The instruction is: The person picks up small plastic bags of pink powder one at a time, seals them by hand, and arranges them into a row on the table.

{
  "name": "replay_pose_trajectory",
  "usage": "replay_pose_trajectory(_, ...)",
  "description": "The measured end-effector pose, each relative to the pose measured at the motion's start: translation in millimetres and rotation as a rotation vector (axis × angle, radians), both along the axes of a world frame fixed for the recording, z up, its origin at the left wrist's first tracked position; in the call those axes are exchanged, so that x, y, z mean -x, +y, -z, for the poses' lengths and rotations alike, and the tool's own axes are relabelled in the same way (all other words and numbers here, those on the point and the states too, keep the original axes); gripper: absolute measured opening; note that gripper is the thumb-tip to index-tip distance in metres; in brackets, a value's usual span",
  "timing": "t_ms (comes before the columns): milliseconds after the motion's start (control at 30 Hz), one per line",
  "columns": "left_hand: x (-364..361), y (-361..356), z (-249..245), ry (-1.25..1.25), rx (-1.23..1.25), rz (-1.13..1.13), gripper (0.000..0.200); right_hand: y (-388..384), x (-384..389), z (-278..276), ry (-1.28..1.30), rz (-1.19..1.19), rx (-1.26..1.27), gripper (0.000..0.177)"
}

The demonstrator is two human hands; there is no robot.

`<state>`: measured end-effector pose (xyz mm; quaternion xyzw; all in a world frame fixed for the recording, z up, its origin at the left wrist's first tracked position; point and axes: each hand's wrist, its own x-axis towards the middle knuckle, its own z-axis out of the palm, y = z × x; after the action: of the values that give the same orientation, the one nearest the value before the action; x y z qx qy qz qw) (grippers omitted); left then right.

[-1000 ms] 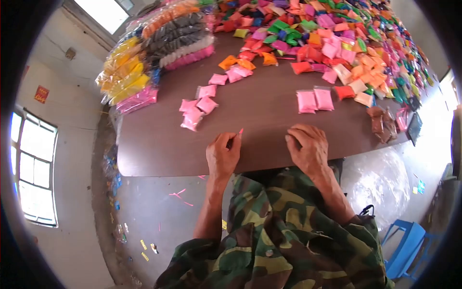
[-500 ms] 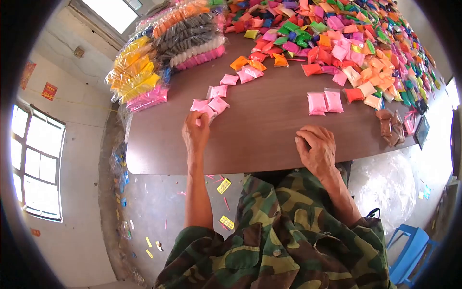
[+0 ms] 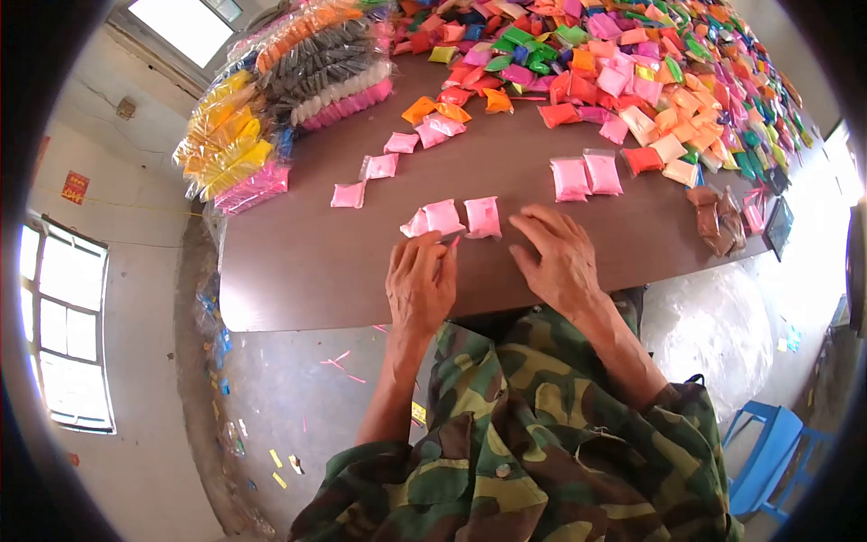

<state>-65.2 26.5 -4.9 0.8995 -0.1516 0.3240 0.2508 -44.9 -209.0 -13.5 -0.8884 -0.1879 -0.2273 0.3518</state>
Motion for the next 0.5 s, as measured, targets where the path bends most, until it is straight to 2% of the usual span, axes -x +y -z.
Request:
replay_pose_trajectory(67,7,-3,0,0.080,0.016,0.081,0.013,10,-10,-4,-0.042,-0.043,-0.002,0.038)
replay_pose_trajectory(167,1,1,6,0.164,-0.064,0.081,0.011,23,-27,-5,-0.076,-0.147,0.056,0.041)
replay_pose_trajectory(267,-16,20,9,-0.027,-0.062,-0.066,0.011,27,-40,4,-0.075,-0.236,0.160,0.042)
replay_pose_trajectory(367,-13,35,-1,0.088,-0.018,-0.160,0.011,26,-34,2,-0.018,-0.233,0.180,0.043)
replay_pose_trajectory(400,-12,36,0,0.049,0.005,-0.143,0.010,26,-28,-2,0.008,-0.217,0.168,0.044)
replay_pose_trajectory(500,4,25,0,0.302,0.142,-0.128,0.014,25,-11,-10,0.048,-0.193,0.164,0.046)
